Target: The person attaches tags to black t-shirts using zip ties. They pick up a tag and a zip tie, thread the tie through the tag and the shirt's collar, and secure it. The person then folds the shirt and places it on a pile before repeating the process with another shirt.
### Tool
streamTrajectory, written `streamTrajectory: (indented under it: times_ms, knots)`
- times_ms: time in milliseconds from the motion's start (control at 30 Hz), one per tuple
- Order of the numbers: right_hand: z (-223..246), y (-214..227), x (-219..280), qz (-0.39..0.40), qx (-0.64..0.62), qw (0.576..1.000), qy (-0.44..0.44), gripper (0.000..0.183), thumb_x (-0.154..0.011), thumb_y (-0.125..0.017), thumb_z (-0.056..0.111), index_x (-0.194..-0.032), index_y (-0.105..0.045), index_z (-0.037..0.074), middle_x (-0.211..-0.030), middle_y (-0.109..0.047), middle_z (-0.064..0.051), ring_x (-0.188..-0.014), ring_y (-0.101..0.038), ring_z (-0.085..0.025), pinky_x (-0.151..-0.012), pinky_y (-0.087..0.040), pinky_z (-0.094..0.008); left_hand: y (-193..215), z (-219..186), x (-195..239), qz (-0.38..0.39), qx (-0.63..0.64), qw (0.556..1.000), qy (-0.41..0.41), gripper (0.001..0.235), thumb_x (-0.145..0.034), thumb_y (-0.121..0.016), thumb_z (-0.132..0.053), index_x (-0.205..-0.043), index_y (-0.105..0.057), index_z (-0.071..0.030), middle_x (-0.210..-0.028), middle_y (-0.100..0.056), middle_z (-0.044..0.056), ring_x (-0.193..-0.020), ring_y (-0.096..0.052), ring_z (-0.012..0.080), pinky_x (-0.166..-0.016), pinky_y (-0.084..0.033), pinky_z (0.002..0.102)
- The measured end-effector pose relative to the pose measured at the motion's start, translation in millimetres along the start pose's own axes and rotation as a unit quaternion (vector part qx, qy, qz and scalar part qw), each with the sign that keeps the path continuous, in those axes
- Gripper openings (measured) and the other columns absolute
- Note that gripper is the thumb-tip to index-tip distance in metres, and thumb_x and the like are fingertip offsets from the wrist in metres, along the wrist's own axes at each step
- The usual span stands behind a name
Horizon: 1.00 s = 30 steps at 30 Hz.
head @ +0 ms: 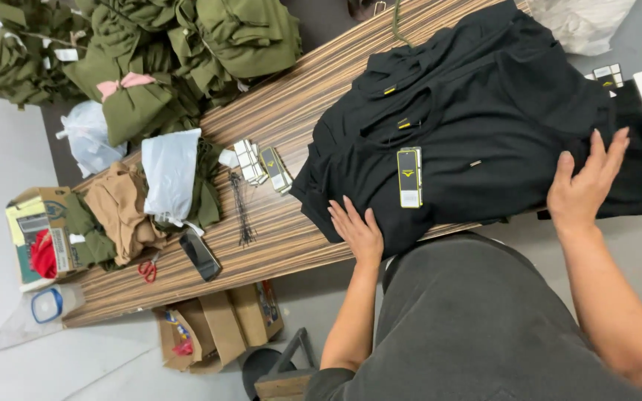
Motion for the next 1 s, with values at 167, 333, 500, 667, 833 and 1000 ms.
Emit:
streamTrajectory:
  times_ms: [167,333,500,667,833,1000]
  knots:
    - [-7.7,9.1,12.9,-0.085,-0.01,0.995,0.06,0.048,-0.122,-0.06,0.022,-0.135,-0.071,-0.023,-0.16,-0.035,-0.037,-0.151,-0.024,-0.056,-0.124,-0.024,-0.066,12.4,-11.5,10.3,-0.104,0.002,0.984,0.145,0.071,-0.105,-0.044,-0.056,-0.157,-0.038,-0.008,-0.171,-0.018,0.024,-0.157,-0.018,0.0485,-0.117,-0.022,0.066]
    - [-20.8,17.4,10.6,-0.115,-0.01,0.987,0.113,0.029,-0.121,-0.069,0.008,-0.117,-0.07,-0.02,-0.126,-0.048,-0.028,-0.119,-0.045,-0.041,-0.089,-0.048,-0.05,13.4,-7.9,53.3,-0.15,0.009,0.95,0.273,0.065,-0.092,-0.063,-0.061,-0.13,-0.051,-0.01,-0.127,-0.052,0.016,-0.125,-0.048,0.0421,-0.103,-0.033,0.06]
    - [-53.6,14.7,22.6,-0.046,0.002,0.993,0.106,0.037,-0.124,-0.067,0.023,-0.106,-0.058,-0.008,-0.108,-0.06,-0.022,-0.105,-0.053,-0.041,-0.095,-0.04,-0.048,13.4,-20.0,80.9,-0.004,0.014,0.935,0.356,0.059,-0.084,-0.068,-0.065,-0.116,-0.062,-0.015,-0.116,-0.058,0.011,-0.119,-0.052,0.0368,-0.096,-0.04,0.061]
    - [-72.4,10.0,31.4,-0.054,-0.103,0.992,0.05,0.027,-0.126,-0.063,0.01,-0.123,-0.063,-0.017,-0.114,-0.06,-0.027,-0.097,-0.062,-0.037,-0.083,-0.048,-0.046,14.5,-10.0,76.8,-0.053,0.14,0.948,0.28,0.04,-0.1,-0.058,-0.041,-0.108,-0.07,-0.004,-0.1,-0.072,0.01,-0.098,-0.064,0.0323,-0.088,-0.05,0.043]
    - [-80.3,10.5,34.0,-0.074,-0.128,0.989,0.019,0.029,-0.13,-0.057,0.015,-0.122,-0.059,-0.012,-0.093,-0.055,-0.015,-0.081,-0.052,-0.026,-0.074,-0.04,-0.041,48.5,-18.1,72.7,-0.148,0.238,0.884,0.374,0.035,-0.101,-0.058,-0.044,-0.093,-0.062,-0.01,-0.077,-0.064,0.004,-0.071,-0.055,0.0214,-0.073,-0.047,0.037]
    - [-57.0,29.5,28.7,-0.064,-0.208,0.976,0.001,0.029,-0.132,-0.046,0.019,-0.115,-0.049,-0.005,-0.093,-0.049,-0.012,-0.078,-0.044,-0.019,-0.072,-0.034,-0.035,57.5,-13.3,75.6,-0.205,0.244,0.867,0.383,0.04,-0.104,-0.051,-0.046,-0.105,-0.059,-0.007,-0.077,-0.058,0.002,-0.065,-0.049,0.0196,-0.067,-0.046,0.036]
Point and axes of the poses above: each hand's wrist, its own x-axis away from the middle knuckle, its own y-axis out of the back of the hand, z = x × y, the point moved 1 cm from there along -x, towards the middle knuckle
